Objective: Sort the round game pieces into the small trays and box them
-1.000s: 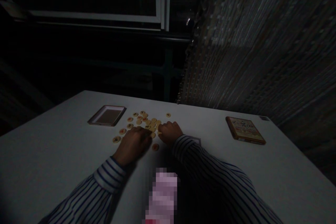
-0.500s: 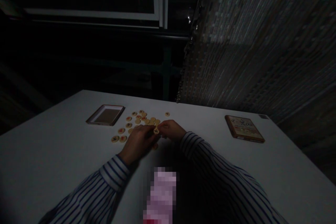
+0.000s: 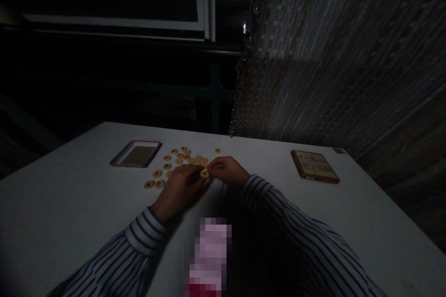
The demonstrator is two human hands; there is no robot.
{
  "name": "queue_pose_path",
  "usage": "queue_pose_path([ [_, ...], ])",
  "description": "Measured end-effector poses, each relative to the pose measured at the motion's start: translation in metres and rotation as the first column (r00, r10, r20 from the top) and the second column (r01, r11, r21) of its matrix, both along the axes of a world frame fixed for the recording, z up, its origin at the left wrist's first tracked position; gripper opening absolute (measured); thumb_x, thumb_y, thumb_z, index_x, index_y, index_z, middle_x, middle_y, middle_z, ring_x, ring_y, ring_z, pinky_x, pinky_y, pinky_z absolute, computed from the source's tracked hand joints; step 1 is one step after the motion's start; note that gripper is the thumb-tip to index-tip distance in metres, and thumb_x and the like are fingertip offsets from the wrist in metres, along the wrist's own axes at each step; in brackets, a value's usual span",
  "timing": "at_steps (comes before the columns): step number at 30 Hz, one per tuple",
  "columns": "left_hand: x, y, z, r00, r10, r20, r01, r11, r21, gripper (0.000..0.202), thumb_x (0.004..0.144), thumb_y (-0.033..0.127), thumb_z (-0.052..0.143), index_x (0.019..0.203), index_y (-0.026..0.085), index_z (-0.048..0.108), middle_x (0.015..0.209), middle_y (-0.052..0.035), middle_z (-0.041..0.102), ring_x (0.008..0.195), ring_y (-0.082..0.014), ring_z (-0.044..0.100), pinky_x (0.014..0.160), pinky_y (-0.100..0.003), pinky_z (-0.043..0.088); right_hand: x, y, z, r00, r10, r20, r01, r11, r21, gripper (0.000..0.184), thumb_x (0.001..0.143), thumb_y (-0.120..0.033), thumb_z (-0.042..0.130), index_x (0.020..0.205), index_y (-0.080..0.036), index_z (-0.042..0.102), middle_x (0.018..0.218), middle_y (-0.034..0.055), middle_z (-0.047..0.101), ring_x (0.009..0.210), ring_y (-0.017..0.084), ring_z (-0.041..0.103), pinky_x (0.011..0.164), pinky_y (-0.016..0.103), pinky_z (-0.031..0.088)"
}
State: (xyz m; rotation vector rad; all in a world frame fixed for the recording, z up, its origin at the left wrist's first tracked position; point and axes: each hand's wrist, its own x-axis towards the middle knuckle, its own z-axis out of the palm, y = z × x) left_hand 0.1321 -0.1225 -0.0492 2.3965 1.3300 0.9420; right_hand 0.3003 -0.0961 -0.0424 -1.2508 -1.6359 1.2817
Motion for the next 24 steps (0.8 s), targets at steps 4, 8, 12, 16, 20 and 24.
queue_pose_path([
  [4,0.009,-0.010,0.002,0.959,0.027,0.284,0.029,0.981,-0.191,0.027,0.074,0.030,0.053,0.099,0.020,0.058,0.089,-0.0040,0.064,0.080,-0.0162,0.057,0.072,-0.028,0.043,0.010,-0.017,0.009,1.000,-0.014,-0.022,0.015,0.999,0.036,0.025,0.062,-0.032,0.062,0.078,-0.013,0.062,0.073,0.0035,0.065,0.073,0.015,0.060,0.070,0.029,0.046],
  [8,0.022,-0.017,0.004,0.816,0.097,0.569,0.187,0.888,-0.420,0.030,0.069,0.029,0.059,0.094,0.014,0.057,0.077,-0.0040,0.065,0.068,-0.0131,0.059,0.062,-0.024,0.045,0.022,-0.036,0.012,0.999,-0.044,-0.025,0.045,0.996,0.074,0.031,0.066,-0.033,0.060,0.089,-0.013,0.061,0.076,0.0045,0.066,0.073,0.015,0.060,0.067,0.028,0.046],
  [12,0.034,-0.023,0.007,0.693,0.208,0.690,0.319,0.771,-0.552,0.029,0.063,0.025,0.065,0.089,0.012,0.060,0.074,-0.0040,0.066,0.067,-0.0121,0.060,0.062,-0.023,0.046,0.035,-0.055,0.012,0.999,-0.034,0.014,0.032,0.991,0.128,0.038,0.070,-0.031,0.057,0.103,-0.013,0.056,0.082,0.0054,0.066,0.074,0.015,0.061,0.067,0.027,0.047],
  [16,0.043,-0.030,0.006,0.639,0.197,0.744,0.461,0.675,-0.575,0.027,0.064,0.025,0.065,0.089,0.013,0.064,0.084,-0.0063,0.068,0.077,-0.0141,0.061,0.073,-0.026,0.046,0.048,-0.072,0.012,0.975,-0.055,0.213,-0.015,0.949,0.314,0.028,0.075,-0.029,0.053,0.100,-0.017,0.059,0.092,0.0055,0.065,0.083,0.015,0.059,0.074,0.029,0.046],
  [20,0.047,-0.033,0.000,0.674,0.120,0.729,0.528,0.611,-0.590,0.029,0.069,0.027,0.061,0.095,0.014,0.065,0.092,-0.0078,0.067,0.085,-0.0163,0.060,0.081,-0.030,0.044,0.056,-0.084,0.014,0.866,-0.093,0.491,-0.198,0.839,0.508,0.024,0.078,-0.026,0.051,0.099,-0.019,0.060,0.094,0.0064,0.064,0.085,0.016,0.057,0.076,0.030,0.044],
  [24,0.049,-0.033,-0.007,0.698,0.061,0.714,0.547,0.598,-0.586,0.030,0.072,0.029,0.058,0.099,0.017,0.063,0.096,-0.0065,0.067,0.086,-0.0162,0.060,0.082,-0.031,0.043,0.057,-0.086,0.016,0.790,-0.103,0.604,-0.314,0.779,0.543,0.023,0.082,-0.026,0.046,0.099,-0.019,0.059,0.092,0.0072,0.064,0.083,0.015,0.057,0.072,0.027,0.044],
])
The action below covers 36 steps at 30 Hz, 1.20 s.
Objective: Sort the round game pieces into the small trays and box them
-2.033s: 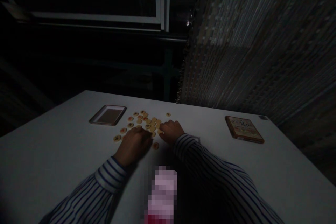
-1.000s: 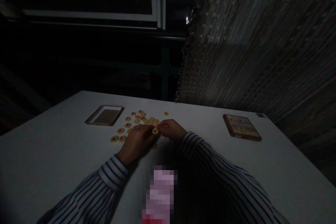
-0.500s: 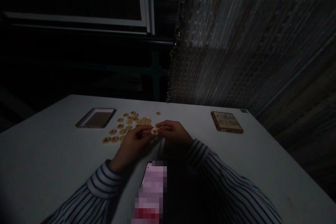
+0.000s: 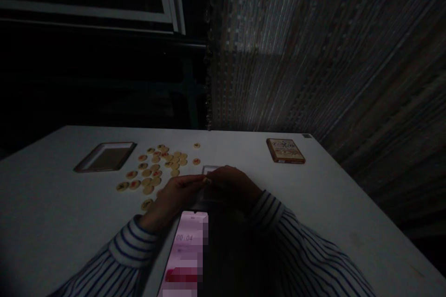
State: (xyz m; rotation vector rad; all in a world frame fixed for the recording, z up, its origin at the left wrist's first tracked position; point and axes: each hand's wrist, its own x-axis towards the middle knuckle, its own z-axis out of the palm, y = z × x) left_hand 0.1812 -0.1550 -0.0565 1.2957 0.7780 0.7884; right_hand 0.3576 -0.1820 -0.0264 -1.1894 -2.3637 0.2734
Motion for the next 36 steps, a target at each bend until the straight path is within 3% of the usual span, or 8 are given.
queue_pose_path([
  [5,0.003,-0.001,-0.002,0.998,-0.017,-0.064,0.020,0.999,0.046,0.028,0.072,0.029,0.057,0.097,0.017,0.064,0.092,-0.0055,0.068,0.083,-0.0160,0.060,0.079,-0.029,0.044,0.000,0.000,0.003,0.991,0.020,0.136,-0.021,1.000,0.009,0.017,0.081,-0.024,0.048,0.089,-0.019,0.062,0.081,0.0052,0.065,0.074,0.014,0.058,0.065,0.025,0.043],
  [9,-0.002,0.000,-0.006,0.967,0.106,-0.232,-0.056,0.976,0.211,0.028,0.073,0.032,0.054,0.094,0.017,0.065,0.090,-0.0054,0.068,0.083,-0.0173,0.060,0.076,-0.029,0.045,0.005,-0.003,0.004,0.981,-0.011,0.192,0.021,0.998,-0.053,0.015,0.078,-0.020,0.051,0.085,-0.020,0.064,0.081,0.0043,0.066,0.070,0.013,0.059,0.064,0.025,0.043],
  [12,-0.009,-0.001,-0.011,0.896,0.217,-0.387,-0.060,0.923,0.379,0.030,0.077,0.035,0.047,0.095,0.019,0.064,0.093,-0.0053,0.066,0.085,-0.0185,0.059,0.077,-0.031,0.044,0.012,-0.004,0.003,0.964,-0.046,0.262,0.082,0.989,-0.125,0.014,0.076,-0.022,0.053,0.084,-0.020,0.065,0.082,0.0048,0.066,0.072,0.013,0.059,0.067,0.025,0.043],
  [16,-0.015,-0.003,-0.013,0.771,0.331,-0.545,0.042,0.826,0.561,0.030,0.080,0.031,0.041,0.097,0.019,0.062,0.093,-0.0071,0.063,0.088,-0.0196,0.056,0.080,-0.033,0.041,0.018,-0.001,0.003,0.930,-0.047,0.364,0.117,0.978,-0.174,0.015,0.075,-0.026,0.054,0.083,-0.021,0.065,0.086,0.0042,0.066,0.077,0.014,0.059,0.070,0.027,0.042],
  [18,-0.016,-0.005,-0.014,0.746,0.349,-0.567,0.087,0.793,0.603,0.030,0.081,0.028,0.039,0.099,0.018,0.061,0.092,-0.0076,0.062,0.087,-0.0193,0.056,0.080,-0.033,0.041,0.017,0.001,0.003,0.894,-0.053,0.446,0.143,0.975,-0.172,0.016,0.076,-0.027,0.053,0.082,-0.020,0.066,0.087,0.0055,0.066,0.078,0.015,0.059,0.069,0.027,0.042],
  [24,-0.014,-0.004,-0.020,0.733,0.343,-0.587,0.126,0.780,0.613,0.030,0.081,0.025,0.039,0.102,0.017,0.059,0.093,-0.0088,0.061,0.089,-0.0192,0.055,0.081,-0.032,0.040,0.013,0.004,0.000,0.851,-0.012,0.525,0.129,0.974,-0.187,0.021,0.080,-0.028,0.048,0.085,-0.019,0.066,0.089,0.0072,0.065,0.075,0.014,0.060,0.065,0.023,0.043],
  [31,-0.013,-0.002,-0.026,0.735,0.327,-0.594,0.127,0.793,0.595,0.032,0.080,0.025,0.040,0.106,0.015,0.057,0.096,-0.0096,0.061,0.091,-0.0192,0.054,0.082,-0.032,0.039,0.016,0.007,-0.011,0.852,-0.032,0.522,0.158,0.967,-0.199,0.022,0.078,-0.033,0.050,0.084,-0.020,0.066,0.087,0.0055,0.066,0.071,0.013,0.060,0.058,0.021,0.043],
  [36,-0.012,-0.001,-0.026,0.736,0.334,-0.589,0.115,0.796,0.594,0.032,0.080,0.025,0.039,0.104,0.014,0.057,0.094,-0.0097,0.061,0.088,-0.0194,0.055,0.080,-0.033,0.040,0.016,0.008,-0.008,0.857,0.000,0.515,0.140,0.962,-0.233,0.020,0.078,-0.033,0.050,0.082,-0.022,0.066,0.085,0.0038,0.066,0.068,0.012,0.060,0.056,0.019,0.041],
])
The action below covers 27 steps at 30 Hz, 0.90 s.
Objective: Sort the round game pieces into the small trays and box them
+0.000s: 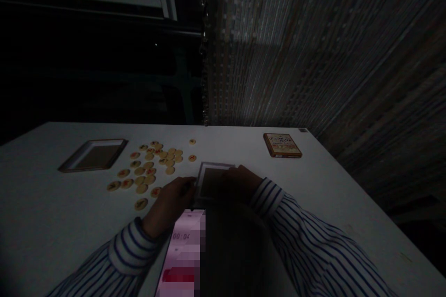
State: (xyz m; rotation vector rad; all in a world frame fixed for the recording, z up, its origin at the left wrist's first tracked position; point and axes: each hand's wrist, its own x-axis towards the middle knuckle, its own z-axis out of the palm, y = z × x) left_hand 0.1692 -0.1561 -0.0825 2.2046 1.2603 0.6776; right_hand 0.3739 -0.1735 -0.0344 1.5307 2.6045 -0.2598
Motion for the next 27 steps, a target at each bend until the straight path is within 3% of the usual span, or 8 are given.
queue_pose_path([
  [7,0.000,0.000,-0.001,1.000,0.002,-0.011,-0.002,1.000,-0.009,0.033,0.078,0.025,0.041,0.106,0.015,0.057,0.095,-0.0091,0.061,0.090,-0.0202,0.055,0.081,-0.034,0.040,-0.004,0.004,-0.002,0.997,0.019,0.075,-0.021,0.999,0.033,0.021,0.080,-0.025,0.047,0.073,-0.018,0.066,0.080,0.0053,0.066,0.065,0.013,0.060,0.056,0.022,0.041],
  [15,0.002,-0.001,0.004,0.999,0.002,-0.038,-0.002,1.000,-0.019,0.034,0.077,0.023,0.040,0.105,0.015,0.058,0.094,-0.0094,0.062,0.088,-0.0197,0.056,0.079,-0.033,0.040,-0.003,0.002,-0.002,0.987,0.109,-0.118,-0.107,0.994,0.027,0.021,0.079,-0.024,0.047,0.076,-0.020,0.067,0.072,0.0027,0.066,0.068,0.013,0.059,0.061,0.024,0.043],
  [27,0.000,-0.002,0.002,1.000,0.013,0.002,-0.013,0.999,-0.032,0.034,0.077,0.024,0.042,0.105,0.015,0.058,0.093,-0.0095,0.062,0.086,-0.0197,0.057,0.078,-0.033,0.041,-0.009,-0.002,0.009,0.999,0.051,0.013,-0.051,0.998,0.023,0.021,0.080,-0.027,0.046,0.079,-0.021,0.066,0.080,0.0041,0.067,0.069,0.013,0.059,0.061,0.023,0.041],
])
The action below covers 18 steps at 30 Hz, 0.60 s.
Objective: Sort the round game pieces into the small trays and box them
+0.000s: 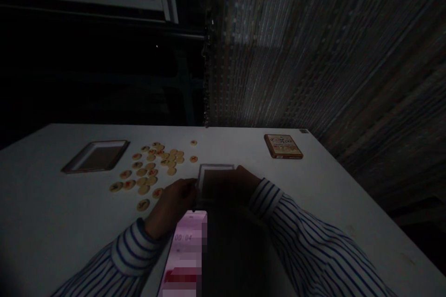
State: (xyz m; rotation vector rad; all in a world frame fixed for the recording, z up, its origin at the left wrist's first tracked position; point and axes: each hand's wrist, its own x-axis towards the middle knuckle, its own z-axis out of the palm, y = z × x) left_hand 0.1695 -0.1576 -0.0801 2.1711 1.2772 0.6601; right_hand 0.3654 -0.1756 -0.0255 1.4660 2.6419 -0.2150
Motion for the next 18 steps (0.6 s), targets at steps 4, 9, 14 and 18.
queue_pose_path([
  [4,-0.005,-0.002,0.007,1.000,0.026,0.004,-0.026,1.000,0.001,0.035,0.077,0.027,0.043,0.106,0.014,0.057,0.093,-0.0095,0.062,0.084,-0.0190,0.056,0.077,-0.032,0.042,0.003,0.003,0.007,0.997,-0.030,0.072,0.031,0.999,-0.012,0.018,0.077,-0.026,0.049,0.077,-0.019,0.066,0.075,0.0055,0.067,0.066,0.013,0.059,0.058,0.022,0.039],
  [9,-0.043,0.001,0.019,0.994,0.103,-0.044,-0.098,0.991,0.093,0.029,0.079,0.029,0.042,0.097,0.019,0.061,0.091,-0.0075,0.063,0.085,-0.0188,0.057,0.078,-0.031,0.042,-0.005,0.013,0.010,0.993,0.019,0.120,-0.026,0.998,0.059,0.016,0.075,-0.024,0.049,0.077,-0.019,0.064,0.077,0.0063,0.066,0.067,0.015,0.059,0.058,0.025,0.038],
  [14,-0.100,0.011,0.019,0.946,0.281,-0.162,-0.248,0.948,0.199,0.031,0.079,0.032,0.041,0.097,0.018,0.062,0.097,-0.0083,0.063,0.090,-0.0212,0.057,0.081,-0.033,0.041,-0.042,0.029,0.013,0.980,0.093,0.174,-0.116,0.985,0.128,0.022,0.079,-0.026,0.041,0.081,-0.020,0.062,0.081,0.0065,0.065,0.073,0.018,0.058,0.060,0.028,0.036],
  [18,-0.117,0.016,0.010,0.942,0.273,-0.196,-0.233,0.951,0.205,0.031,0.080,0.034,0.041,0.098,0.019,0.061,0.096,-0.0067,0.063,0.091,-0.0200,0.056,0.081,-0.030,0.040,-0.077,0.038,0.017,0.977,0.151,0.149,-0.170,0.977,0.125,0.024,0.082,-0.026,0.038,0.080,-0.019,0.061,0.084,0.0066,0.065,0.080,0.018,0.057,0.064,0.028,0.035],
])
